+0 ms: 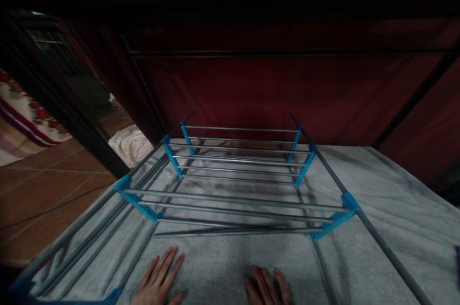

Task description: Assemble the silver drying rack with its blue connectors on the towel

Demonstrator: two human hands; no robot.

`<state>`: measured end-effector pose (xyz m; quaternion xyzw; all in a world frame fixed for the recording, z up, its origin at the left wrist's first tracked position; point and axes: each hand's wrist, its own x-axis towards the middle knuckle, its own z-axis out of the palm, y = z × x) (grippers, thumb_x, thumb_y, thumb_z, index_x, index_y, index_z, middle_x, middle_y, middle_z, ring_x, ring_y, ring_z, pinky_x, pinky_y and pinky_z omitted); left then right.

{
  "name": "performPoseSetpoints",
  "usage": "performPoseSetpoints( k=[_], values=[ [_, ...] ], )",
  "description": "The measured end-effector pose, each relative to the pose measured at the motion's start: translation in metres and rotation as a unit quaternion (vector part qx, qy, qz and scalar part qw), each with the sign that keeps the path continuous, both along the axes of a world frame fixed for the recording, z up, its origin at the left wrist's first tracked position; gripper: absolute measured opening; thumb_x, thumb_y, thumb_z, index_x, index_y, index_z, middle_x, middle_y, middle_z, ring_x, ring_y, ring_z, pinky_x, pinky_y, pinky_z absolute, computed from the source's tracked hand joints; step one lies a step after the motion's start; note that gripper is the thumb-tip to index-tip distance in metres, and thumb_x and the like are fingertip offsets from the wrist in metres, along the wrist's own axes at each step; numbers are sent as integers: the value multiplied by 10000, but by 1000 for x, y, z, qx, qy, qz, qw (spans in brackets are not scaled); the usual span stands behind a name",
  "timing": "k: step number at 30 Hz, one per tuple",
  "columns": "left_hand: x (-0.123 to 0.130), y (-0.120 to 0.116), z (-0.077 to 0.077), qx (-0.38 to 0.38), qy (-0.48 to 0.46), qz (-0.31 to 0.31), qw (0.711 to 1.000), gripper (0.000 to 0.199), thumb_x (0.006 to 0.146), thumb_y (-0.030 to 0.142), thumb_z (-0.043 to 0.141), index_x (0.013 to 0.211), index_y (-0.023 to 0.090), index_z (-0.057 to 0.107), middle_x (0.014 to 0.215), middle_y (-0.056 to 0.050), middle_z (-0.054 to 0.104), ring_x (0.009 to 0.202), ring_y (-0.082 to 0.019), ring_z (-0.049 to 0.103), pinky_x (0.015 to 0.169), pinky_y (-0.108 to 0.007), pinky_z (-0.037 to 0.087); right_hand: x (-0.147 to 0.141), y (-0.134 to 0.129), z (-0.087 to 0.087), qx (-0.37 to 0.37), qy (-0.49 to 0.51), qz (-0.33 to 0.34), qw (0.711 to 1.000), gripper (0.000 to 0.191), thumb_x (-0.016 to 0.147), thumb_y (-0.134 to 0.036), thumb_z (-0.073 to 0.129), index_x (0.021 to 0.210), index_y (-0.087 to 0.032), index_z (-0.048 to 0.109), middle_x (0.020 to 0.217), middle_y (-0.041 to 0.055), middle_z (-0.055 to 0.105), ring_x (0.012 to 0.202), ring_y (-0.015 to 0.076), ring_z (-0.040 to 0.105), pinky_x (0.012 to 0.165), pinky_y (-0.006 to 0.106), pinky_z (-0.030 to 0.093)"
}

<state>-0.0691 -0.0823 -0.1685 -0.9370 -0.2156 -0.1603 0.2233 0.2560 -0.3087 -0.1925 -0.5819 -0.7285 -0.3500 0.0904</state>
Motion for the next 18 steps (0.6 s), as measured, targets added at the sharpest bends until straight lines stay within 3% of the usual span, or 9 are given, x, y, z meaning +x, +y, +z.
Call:
performPoseSetpoints(
  k=[9,13,18],
  values=[
    [0,5,-5,-13,-20,-15,1000,856,837,586,544,1553,221,249,1496,-113,476,1396,-286,414,1190,-424,192,-11,-2,2,-16,33,-32,999,407,894,-383,530,1260,-240,636,1279,80,644,1470,330,175,1198,598,17],
    [0,7,-11,-28,-28,-6,999,818,859,524,527,1561,249,211,1514,-99,456,1403,-277,407,1184,-434,203,-15,-6,0,-55,72,-52,994,545,839,-430,608,1347,-236,570,1361,84,592,1493,302,79,1204,561,-67],
    [0,8,-16,-24,-21,-3,999,849,857,507,528,1571,237,155,1522,-114,441,1396,-281,415,1179,-452,204,-12,-12,-16,-121,129,-48,983,782,836,-568,604,1494,-207,388,1492,111,463,1499,279,10,1182,508,-171]
  ],
)
